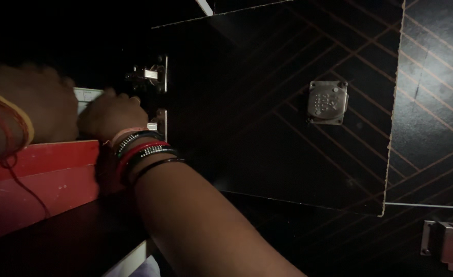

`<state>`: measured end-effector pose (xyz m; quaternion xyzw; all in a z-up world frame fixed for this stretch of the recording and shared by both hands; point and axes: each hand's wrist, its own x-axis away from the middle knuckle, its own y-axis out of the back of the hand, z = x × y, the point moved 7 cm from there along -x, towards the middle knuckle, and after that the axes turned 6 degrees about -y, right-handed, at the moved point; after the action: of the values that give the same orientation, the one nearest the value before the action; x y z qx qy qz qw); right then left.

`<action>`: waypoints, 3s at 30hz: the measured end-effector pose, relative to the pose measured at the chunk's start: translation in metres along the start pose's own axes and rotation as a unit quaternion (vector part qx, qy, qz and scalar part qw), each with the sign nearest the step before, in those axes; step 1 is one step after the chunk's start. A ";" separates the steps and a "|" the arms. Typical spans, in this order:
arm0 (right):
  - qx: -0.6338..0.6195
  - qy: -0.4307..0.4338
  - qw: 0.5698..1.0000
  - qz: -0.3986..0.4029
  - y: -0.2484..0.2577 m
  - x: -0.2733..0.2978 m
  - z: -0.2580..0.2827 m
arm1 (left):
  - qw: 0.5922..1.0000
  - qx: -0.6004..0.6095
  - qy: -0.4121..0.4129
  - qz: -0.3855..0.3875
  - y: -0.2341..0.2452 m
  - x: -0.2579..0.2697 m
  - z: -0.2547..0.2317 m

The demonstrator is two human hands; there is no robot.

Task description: The person places several small boxes into a dark wardrobe shelf, then folds and stacks a pink and white patterned blanket and a white cloth on the shelf. The person closes the wardrobe door at the end.

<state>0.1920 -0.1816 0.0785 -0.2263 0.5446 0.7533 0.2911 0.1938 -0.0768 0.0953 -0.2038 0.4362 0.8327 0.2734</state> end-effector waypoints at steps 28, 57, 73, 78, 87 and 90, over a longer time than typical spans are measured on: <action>0.023 0.118 0.991 -0.053 0.000 0.001 -0.003 | 0.995 0.061 -0.028 0.075 -0.005 -0.012 0.009; -0.077 0.197 0.976 0.045 0.025 0.109 0.057 | 0.937 -0.244 -0.125 0.217 0.099 0.257 0.048; -0.118 0.345 0.931 -0.013 0.051 0.203 0.098 | 0.941 -0.230 -0.120 0.217 0.047 0.252 0.063; -0.136 0.351 0.926 -0.022 0.051 0.203 0.091 | 0.967 -0.147 -0.093 0.187 0.056 0.255 0.064; -0.178 0.338 0.923 -0.046 0.065 0.204 0.082 | 0.992 -0.048 -0.087 0.078 0.078 0.259 0.074; -0.184 0.319 0.929 -0.036 0.068 0.204 0.078 | 0.994 -0.033 -0.098 0.026 0.088 0.259 0.074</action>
<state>-0.0052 -0.0844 0.0150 -0.5237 0.4519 0.7175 0.0817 -0.0681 0.0159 0.0391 -0.1190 0.3851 0.8692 0.2862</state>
